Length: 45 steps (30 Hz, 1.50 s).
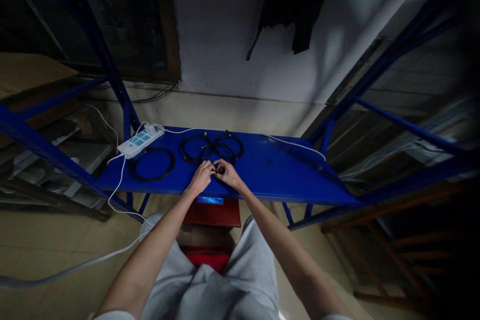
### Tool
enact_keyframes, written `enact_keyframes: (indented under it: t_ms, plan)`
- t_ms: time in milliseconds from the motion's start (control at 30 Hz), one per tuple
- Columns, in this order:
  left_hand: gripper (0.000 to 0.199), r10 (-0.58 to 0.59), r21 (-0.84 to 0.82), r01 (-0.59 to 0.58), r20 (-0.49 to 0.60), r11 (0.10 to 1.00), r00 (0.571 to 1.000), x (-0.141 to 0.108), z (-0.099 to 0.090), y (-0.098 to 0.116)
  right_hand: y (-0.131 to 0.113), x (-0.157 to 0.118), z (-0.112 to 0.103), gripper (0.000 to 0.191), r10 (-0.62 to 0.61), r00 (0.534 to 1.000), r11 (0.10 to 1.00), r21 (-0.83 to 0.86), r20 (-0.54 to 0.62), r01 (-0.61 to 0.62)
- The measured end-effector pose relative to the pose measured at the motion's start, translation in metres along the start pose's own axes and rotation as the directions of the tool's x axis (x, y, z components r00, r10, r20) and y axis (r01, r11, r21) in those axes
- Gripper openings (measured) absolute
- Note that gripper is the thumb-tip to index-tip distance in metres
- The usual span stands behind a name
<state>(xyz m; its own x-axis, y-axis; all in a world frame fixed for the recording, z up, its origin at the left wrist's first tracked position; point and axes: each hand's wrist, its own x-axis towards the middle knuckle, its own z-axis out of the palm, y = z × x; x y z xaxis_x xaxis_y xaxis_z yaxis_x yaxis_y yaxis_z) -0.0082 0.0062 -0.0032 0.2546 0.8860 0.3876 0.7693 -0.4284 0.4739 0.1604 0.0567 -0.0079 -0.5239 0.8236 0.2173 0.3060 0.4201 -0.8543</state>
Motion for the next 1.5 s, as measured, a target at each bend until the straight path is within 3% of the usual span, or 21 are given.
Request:
enact_keyframes:
  t_ms: [233,667,800,1067,1167,1300,1500]
  plan:
    - [0.019,-0.021,0.046,0.020,0.025,0.999,0.999,0.000,-0.001,0.004,-0.004,-0.001,-0.001,0.035,0.041,0.997,0.995,0.090,-0.069,-0.035]
    - [0.007,-0.007,0.039,0.007,0.007,0.999,1.000,-0.004,-0.006,0.010,0.006,-0.001,0.002,0.022,-0.003,0.993,0.957,0.286,-0.118,0.037]
    - [0.008,0.006,0.032,-0.006,-0.019,0.999,1.000,-0.005,-0.005,0.009,0.009,-0.001,0.005,0.017,-0.007,0.993,0.961,0.273,-0.115,0.038]
    - [0.023,-0.009,-0.017,0.009,-0.040,1.000,0.999,-0.003,0.002,0.003,0.015,0.002,0.005,0.025,-0.062,0.986,0.982,0.168,-0.153,0.088]
    - [0.037,-0.019,-0.066,0.015,-0.057,0.998,0.998,-0.003,0.003,0.002,0.016,0.002,0.004,0.027,-0.070,0.985,0.980,0.175,-0.159,0.098]
    - [0.063,-0.052,-0.153,0.038,-0.089,0.987,0.995,-0.004,0.003,0.002,0.016,0.001,0.003,0.027,-0.056,0.988,0.998,0.035,-0.146,0.061]
    - [0.066,-0.057,-0.191,0.037,-0.102,0.981,0.993,-0.003,0.006,-0.002,0.011,-0.001,0.001,0.017,-0.052,0.989,0.999,-0.023,-0.135,0.049]
